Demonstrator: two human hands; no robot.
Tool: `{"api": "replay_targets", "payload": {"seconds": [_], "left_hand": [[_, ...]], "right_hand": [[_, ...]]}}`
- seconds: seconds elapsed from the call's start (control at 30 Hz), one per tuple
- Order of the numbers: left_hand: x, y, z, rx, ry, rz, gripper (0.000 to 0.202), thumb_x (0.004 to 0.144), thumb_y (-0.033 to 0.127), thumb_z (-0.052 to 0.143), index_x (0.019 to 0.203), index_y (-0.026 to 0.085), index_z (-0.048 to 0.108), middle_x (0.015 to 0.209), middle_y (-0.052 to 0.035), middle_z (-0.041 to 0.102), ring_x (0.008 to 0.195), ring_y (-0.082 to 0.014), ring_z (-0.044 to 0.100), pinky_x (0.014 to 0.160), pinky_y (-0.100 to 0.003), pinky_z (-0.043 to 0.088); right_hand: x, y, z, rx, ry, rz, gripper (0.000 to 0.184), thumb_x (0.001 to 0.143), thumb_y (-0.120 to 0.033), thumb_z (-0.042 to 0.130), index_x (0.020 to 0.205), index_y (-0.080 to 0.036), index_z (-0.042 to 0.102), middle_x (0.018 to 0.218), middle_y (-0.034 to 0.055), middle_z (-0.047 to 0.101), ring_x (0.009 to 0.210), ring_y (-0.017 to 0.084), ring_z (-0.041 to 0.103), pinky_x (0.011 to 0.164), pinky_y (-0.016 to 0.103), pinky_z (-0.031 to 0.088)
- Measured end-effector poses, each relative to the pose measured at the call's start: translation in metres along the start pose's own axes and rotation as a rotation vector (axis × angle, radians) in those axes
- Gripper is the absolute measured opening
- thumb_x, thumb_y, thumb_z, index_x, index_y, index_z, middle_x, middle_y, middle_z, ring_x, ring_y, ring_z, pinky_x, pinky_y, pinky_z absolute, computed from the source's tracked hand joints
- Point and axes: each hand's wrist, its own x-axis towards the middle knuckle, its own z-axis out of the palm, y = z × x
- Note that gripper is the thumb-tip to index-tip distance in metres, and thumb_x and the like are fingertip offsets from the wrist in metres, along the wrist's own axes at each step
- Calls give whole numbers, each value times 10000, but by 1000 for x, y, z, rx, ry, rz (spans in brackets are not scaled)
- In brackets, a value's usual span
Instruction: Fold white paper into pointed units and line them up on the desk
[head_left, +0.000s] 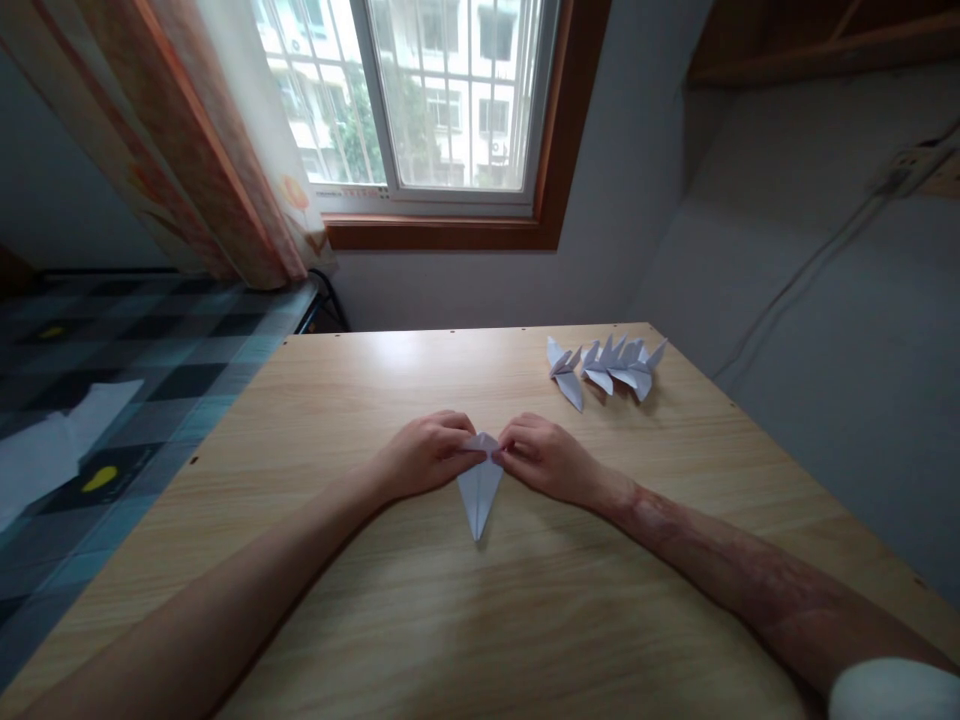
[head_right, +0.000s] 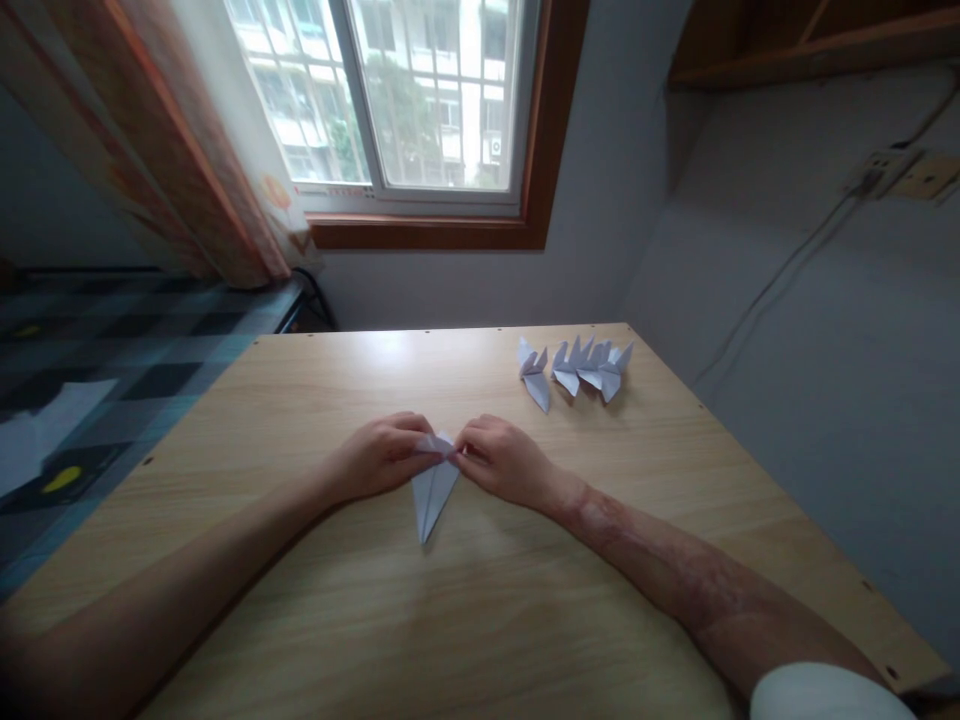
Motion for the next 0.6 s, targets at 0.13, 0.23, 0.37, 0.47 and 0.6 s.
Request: {"api": "replay_targets", "payload": {"seconds": [0.13,0.23,0.37,0.47,0.6], "left_hand": [[-1,-1,3,25,54,-162,251,1058,379,669,884,199,666,809,-2,653,714,-157,636,672,-280,483],[-3,-3,7,26,157,-259,346,950,399,810,1176,215,624,959,-6,688,748,-172,680,687,-294,531],[-3,-4,8,125,235,-146,427,950,394,818,1305,240,636,1358,-117,683,1050,-246,746,923,-394,606],[0,-3,3,159,86,6,140,1072,296,647,1163,260,747,1289,-85,765,1128,-250,751,1034,-413,580],[0,-1,-12,103,-90,98,251,1052,276,639,1259,266,781,1302,-92,801,1152,-256,777,1034,-389,606]], "right_hand": [[0,0,-1,109,58,164,73,1002,-244,741,980,-221,675,890,13,726,812,187,682,760,318,528],[1,1,0,110,57,199,134,964,-221,759,979,-223,626,858,-10,675,750,172,635,716,306,518],[3,-1,1,-20,22,59,64,1007,-171,689,1045,-223,687,1016,63,695,954,229,671,876,371,569],[2,-3,-1,-80,-15,-32,163,1038,-145,644,1138,-250,718,1225,105,729,1169,271,680,1050,445,565],[-1,-7,-7,-145,-85,-71,248,999,-259,747,1241,-265,690,1381,116,722,1278,313,671,1135,504,544]]}}
